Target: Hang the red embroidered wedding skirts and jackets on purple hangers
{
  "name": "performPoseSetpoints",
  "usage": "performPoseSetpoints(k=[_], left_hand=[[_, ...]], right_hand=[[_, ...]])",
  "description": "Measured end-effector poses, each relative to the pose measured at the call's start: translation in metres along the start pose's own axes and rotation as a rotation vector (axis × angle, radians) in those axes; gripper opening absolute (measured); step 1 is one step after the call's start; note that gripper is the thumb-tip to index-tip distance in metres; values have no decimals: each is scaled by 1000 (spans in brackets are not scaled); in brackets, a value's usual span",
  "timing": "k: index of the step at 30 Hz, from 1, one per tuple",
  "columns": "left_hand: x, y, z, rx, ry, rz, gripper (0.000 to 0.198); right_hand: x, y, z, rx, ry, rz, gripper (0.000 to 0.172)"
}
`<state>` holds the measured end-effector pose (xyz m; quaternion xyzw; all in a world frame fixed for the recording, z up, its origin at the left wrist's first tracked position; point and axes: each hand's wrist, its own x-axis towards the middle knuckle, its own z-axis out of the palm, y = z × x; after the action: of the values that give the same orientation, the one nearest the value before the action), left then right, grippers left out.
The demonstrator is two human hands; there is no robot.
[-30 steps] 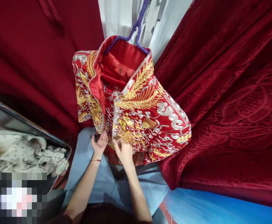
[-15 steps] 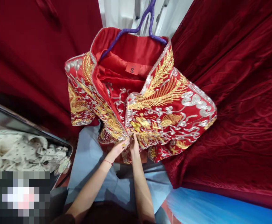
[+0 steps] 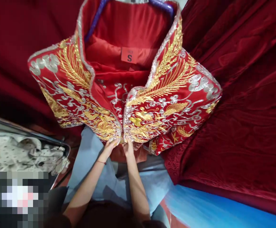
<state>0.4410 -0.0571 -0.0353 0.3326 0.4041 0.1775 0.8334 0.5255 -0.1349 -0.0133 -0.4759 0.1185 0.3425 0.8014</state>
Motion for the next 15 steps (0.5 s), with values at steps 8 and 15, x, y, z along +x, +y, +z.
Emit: performPoseSetpoints(k=[8,15], left_hand=[[-1,11,9,-69,-9,-53,40],[-1,18,2,-76,-56,-84,24]], right_hand=[[-22,6,0,35,-22,74,27],[-25,2,1,72,-102,73,41]])
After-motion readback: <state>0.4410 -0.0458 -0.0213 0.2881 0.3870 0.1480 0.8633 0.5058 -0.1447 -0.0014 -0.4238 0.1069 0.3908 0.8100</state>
